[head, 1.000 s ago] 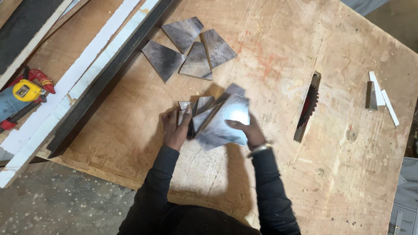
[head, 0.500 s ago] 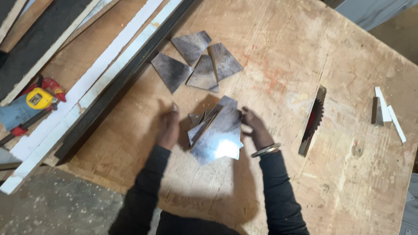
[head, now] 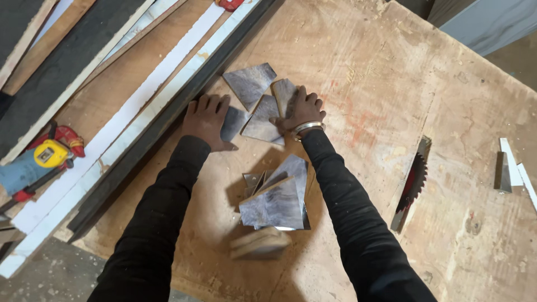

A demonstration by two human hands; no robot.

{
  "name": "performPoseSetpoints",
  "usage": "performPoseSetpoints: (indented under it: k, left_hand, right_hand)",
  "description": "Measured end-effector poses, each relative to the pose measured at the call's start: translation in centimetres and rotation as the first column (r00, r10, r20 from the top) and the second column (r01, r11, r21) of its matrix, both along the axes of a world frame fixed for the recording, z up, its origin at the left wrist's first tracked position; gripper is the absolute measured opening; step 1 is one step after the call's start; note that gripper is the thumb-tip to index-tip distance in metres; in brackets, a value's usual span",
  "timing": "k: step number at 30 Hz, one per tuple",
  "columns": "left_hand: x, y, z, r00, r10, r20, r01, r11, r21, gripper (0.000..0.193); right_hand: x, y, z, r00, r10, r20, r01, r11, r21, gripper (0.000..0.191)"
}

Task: The person uses a table saw to cut a long rectangular piece of wood into multiple smaller pieces. They guide the wood through the saw blade repeatedly, then stack the cut pieces on the table. Finally, they pick up a long white board with red diagonal lines and place it on the table.

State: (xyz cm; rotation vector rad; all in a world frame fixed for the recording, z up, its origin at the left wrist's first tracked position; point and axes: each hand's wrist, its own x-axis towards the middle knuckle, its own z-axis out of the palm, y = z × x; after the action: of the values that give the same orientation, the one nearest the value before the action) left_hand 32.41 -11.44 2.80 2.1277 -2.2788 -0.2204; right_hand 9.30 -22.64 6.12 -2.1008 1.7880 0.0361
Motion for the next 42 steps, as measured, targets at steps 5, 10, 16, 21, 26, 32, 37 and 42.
performPoseSetpoints:
  k: [5,10,16,21,26,32,37,42]
  left_hand:
    - [0.7,0.4,-0.8,0.999,-0.026,-0.022,0.023,0.991,-0.129,0.117]
    - [1.1,0.5,-1.2,0.996,0.008,-0.094,-0.018,0.994,-0.108,0.115]
    - [3.0,-3.0,0.5,0.957,-0.094,-0.276,0.033,0.976,-0.216,0.072]
    - [2.1,-11.4,3.8,0.842,0.01,-0.54,0.019,0.999,0.048,0.089]
    - [-1.6,-15.3,3.8,0.946,0.057,-0.319,0.017,0.974,0.224,0.114]
    - [-3.1,-15.6,3.4,0.983,0.074,-0.171,-0.014,0.945,0.327,0.129]
    - [-4.0,-13.2,1.6,0.992,0.111,-0.065,-0.085,0.944,0.319,0.127]
    - [-3.8,-9.3,-1.0,0.911,0.273,-0.309,-0.191,0.943,0.271,0.107]
  right_hand:
    - [-1.6,1.7,-0.4,0.991,0.096,0.091,-0.092,0.995,-0.046,0.126]
    - [-2.1,2.0,-3.5,0.96,0.261,0.103,-0.256,0.965,-0.062,0.109]
    - [-1.3,0.9,-4.4,0.771,0.504,0.39,-0.421,0.862,-0.282,0.15]
    - [0.3,0.7,-3.1,0.875,0.481,0.055,-0.48,0.877,-0.023,0.142]
    - [-1.8,-1.3,-3.1,0.956,0.271,0.117,-0.275,0.961,0.026,0.128]
    - [-10.7,-2.0,-2.9,0.943,-0.012,0.332,-0.095,0.949,0.302,0.09]
    - [-18.1,4.7,-2.1,0.487,-0.504,0.713,0.284,0.864,0.417,0.042]
    - [-22.7,13.7,-1.0,0.125,-0.561,0.818,0.456,0.765,0.455,0.039]
